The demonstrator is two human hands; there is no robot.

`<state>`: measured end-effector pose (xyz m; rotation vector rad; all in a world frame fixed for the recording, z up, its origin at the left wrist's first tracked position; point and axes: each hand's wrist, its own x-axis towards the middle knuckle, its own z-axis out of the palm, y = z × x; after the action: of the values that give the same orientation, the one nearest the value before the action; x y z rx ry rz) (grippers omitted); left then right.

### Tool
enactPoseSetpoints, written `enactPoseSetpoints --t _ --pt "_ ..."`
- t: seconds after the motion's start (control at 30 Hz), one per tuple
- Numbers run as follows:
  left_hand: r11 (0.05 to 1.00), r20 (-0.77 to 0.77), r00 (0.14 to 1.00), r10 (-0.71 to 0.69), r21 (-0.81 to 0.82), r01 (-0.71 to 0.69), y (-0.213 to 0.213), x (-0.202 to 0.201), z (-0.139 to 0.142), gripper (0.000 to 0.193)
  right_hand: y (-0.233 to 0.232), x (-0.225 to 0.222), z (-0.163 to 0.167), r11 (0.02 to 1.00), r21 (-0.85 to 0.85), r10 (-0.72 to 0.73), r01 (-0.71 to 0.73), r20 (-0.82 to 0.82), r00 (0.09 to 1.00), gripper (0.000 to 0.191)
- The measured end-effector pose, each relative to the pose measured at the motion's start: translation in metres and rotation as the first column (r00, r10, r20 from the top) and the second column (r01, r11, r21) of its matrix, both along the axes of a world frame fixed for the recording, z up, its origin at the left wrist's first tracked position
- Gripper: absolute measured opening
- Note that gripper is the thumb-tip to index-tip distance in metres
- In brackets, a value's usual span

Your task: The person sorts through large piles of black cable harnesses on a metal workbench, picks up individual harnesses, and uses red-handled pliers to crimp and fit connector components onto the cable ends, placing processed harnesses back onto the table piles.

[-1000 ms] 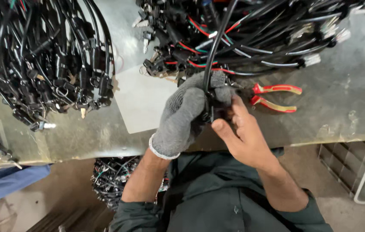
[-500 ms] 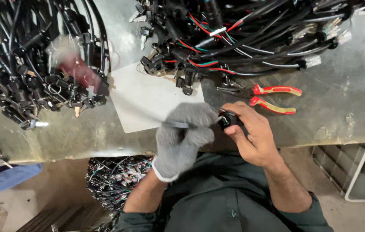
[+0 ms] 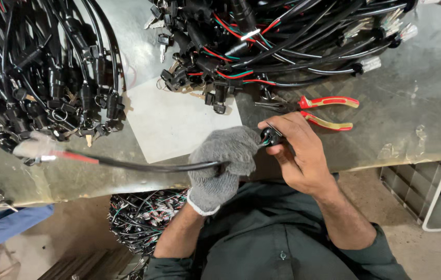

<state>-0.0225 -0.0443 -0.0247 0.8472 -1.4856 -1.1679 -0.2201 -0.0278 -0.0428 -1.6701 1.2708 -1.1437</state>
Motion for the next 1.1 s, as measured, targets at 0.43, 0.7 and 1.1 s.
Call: enactPoseSetpoints --t 0.43,0.7,1.1 --pt "0.842 -0.839 0.413 0.355 0.479 0.249 -0.030 0.007 0.057 0.039 -0.008 -0.001 0.040 0.993 -0.110 -0.003 -0.041 -0.375 0.927 0.034" --pt "0.736 -0.477 0.877 -0.060 0.572 0.362 0.025 -0.039 -0.005 0.028 -0.038 -0.011 0.105 0.942 0.180 0.173 -0.285 0.468 0.867 0.032" --pt "0.807 -0.163 0.846 -0.508 0.255 0.533 -0.006 -0.037 0.040 0.035 -0.050 -0.009 0.126 0.999 -0.028 -0.002 0.034 0.731 0.682 0.028"
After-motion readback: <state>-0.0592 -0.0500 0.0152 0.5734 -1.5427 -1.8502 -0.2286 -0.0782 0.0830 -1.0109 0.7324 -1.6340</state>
